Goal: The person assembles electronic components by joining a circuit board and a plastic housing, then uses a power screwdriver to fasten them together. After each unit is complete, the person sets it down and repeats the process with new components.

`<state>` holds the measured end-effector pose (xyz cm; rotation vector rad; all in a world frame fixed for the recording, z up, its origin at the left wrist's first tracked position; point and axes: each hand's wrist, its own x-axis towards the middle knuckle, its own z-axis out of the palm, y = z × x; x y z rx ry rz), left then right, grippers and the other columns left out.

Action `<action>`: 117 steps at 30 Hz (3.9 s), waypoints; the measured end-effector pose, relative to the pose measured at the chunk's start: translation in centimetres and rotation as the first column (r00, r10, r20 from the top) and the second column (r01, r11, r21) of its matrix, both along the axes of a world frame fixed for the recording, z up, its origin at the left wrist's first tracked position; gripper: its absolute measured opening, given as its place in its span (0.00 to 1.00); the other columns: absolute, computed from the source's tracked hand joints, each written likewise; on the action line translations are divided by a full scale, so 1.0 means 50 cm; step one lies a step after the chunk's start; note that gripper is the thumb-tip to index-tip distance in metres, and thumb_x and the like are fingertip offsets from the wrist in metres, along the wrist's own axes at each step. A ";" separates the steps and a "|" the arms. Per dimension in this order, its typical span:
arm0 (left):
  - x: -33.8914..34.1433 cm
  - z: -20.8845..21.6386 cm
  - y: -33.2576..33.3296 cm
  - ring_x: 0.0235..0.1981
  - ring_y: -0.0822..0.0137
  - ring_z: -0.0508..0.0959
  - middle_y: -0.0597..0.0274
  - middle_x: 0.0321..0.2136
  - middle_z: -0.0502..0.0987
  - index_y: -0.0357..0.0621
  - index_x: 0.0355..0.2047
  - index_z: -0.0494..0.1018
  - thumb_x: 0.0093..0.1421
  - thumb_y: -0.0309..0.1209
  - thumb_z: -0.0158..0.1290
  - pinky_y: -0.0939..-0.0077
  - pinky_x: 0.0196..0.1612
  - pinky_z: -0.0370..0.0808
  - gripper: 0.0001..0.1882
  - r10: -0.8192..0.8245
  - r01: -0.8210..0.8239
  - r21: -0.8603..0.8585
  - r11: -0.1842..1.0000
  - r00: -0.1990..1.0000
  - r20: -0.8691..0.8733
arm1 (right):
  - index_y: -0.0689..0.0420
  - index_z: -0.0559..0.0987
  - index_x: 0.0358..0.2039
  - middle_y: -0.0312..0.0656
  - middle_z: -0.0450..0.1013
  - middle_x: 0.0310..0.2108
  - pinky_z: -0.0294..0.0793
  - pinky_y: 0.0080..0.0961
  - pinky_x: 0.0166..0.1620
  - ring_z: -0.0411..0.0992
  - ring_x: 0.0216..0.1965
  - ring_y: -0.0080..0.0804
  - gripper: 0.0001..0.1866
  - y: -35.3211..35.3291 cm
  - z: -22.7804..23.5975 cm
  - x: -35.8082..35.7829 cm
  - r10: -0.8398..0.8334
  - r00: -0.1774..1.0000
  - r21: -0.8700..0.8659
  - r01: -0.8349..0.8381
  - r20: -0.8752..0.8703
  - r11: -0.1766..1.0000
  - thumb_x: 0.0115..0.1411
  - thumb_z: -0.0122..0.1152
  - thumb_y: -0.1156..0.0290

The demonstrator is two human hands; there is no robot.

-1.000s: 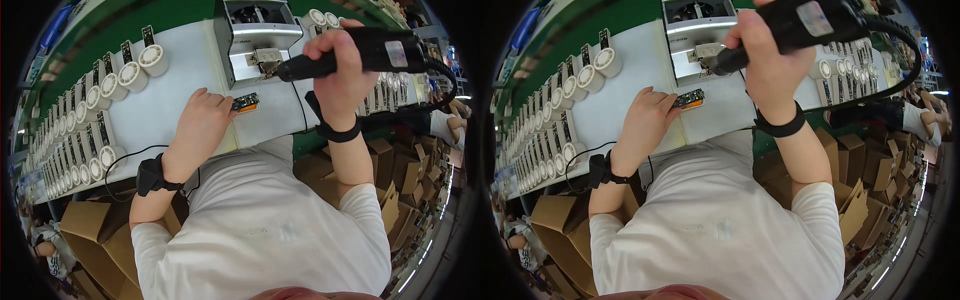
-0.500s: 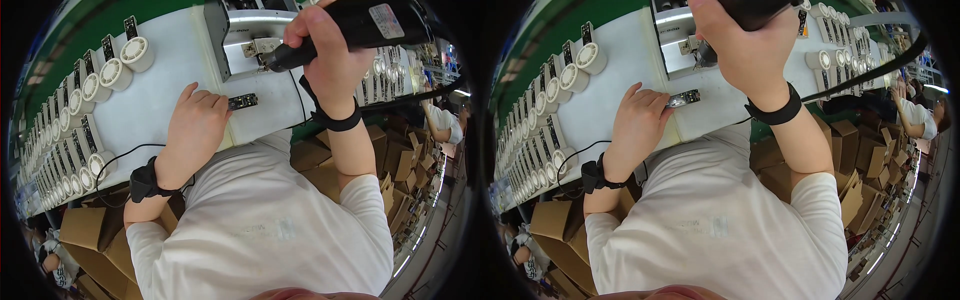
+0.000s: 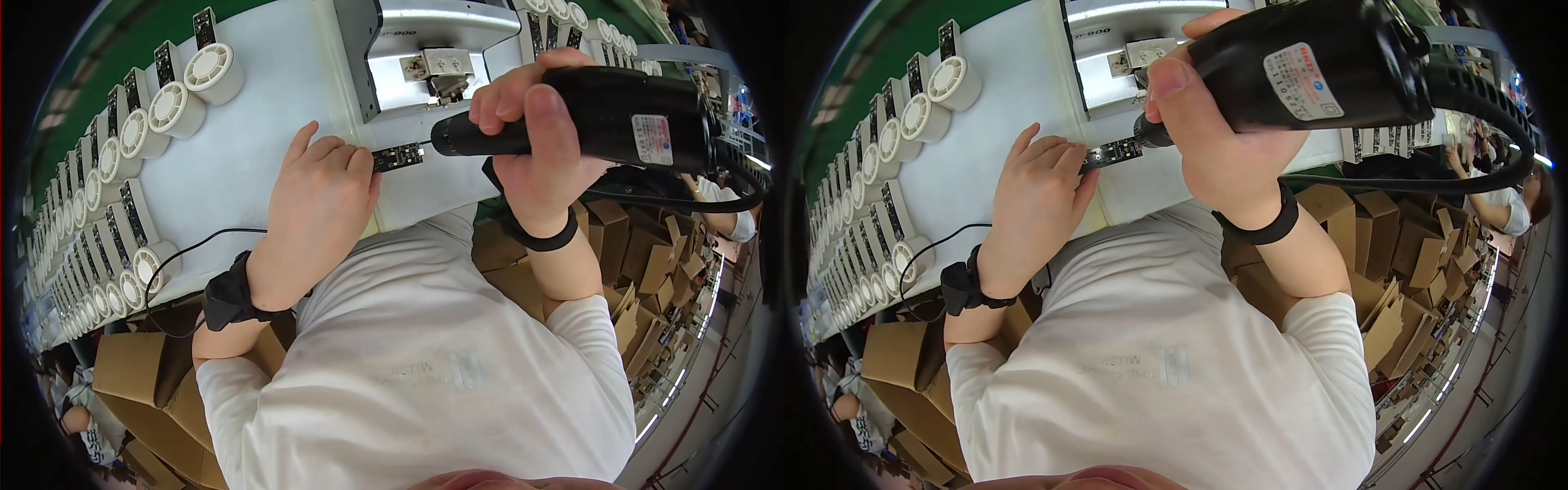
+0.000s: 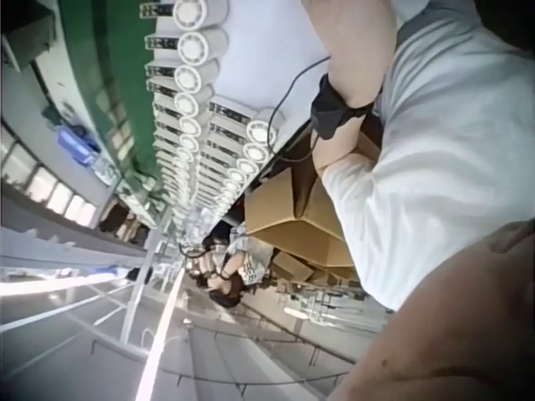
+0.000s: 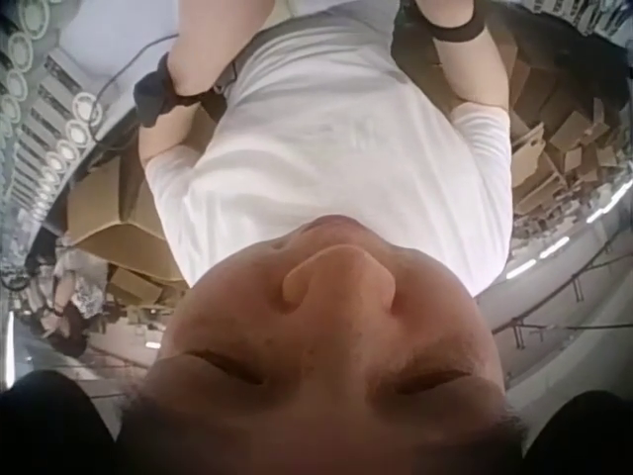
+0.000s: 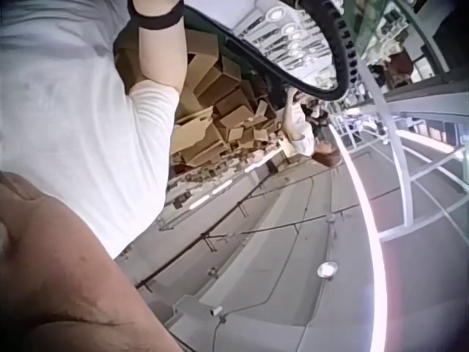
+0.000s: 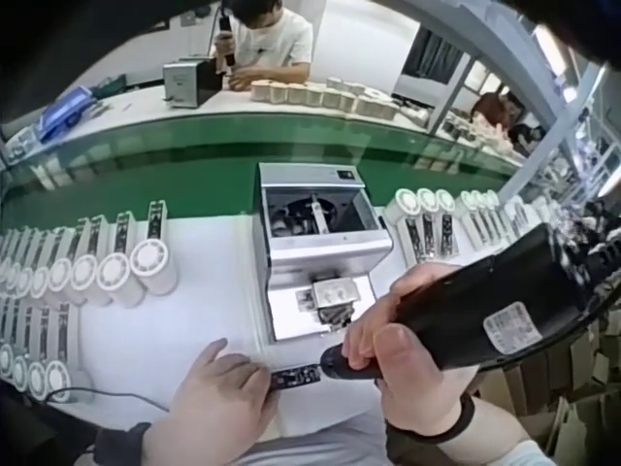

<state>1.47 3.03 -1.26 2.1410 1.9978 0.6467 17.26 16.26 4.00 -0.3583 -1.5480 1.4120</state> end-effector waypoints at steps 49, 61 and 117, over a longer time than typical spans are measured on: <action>0.047 -0.020 0.027 0.30 0.65 0.75 0.63 0.27 0.72 0.40 0.40 0.75 0.50 0.25 0.53 0.71 0.36 0.69 0.15 -0.015 0.018 0.038 0.999 0.998 -0.063 | 0.53 0.67 0.52 0.38 0.68 0.27 0.70 0.36 0.34 0.66 0.26 0.30 0.15 -0.021 -0.025 0.046 0.052 0.998 -0.096 -0.055 -0.036 0.994 0.65 0.50 0.67; 0.051 -0.022 0.023 0.28 0.65 0.76 0.64 0.25 0.72 0.42 0.34 0.73 0.51 0.26 0.53 0.71 0.34 0.68 0.09 -0.015 0.019 0.062 0.998 0.998 -0.065 | 0.53 0.67 0.48 0.39 0.67 0.26 0.71 0.34 0.32 0.66 0.24 0.29 0.14 -0.032 -0.034 0.041 0.037 0.998 0.005 -0.037 0.060 0.999 0.63 0.54 0.68; -0.001 -0.093 -0.077 0.51 0.51 0.76 0.49 0.54 0.71 0.37 0.60 0.61 0.51 0.22 0.63 0.66 0.51 0.74 0.36 0.232 -0.309 0.012 0.951 0.739 0.632 | 0.60 0.69 0.45 0.40 0.68 0.24 0.71 0.37 0.31 0.66 0.23 0.31 0.12 0.015 -0.011 0.034 -0.018 0.999 -0.020 0.017 -0.039 1.000 0.62 0.53 0.72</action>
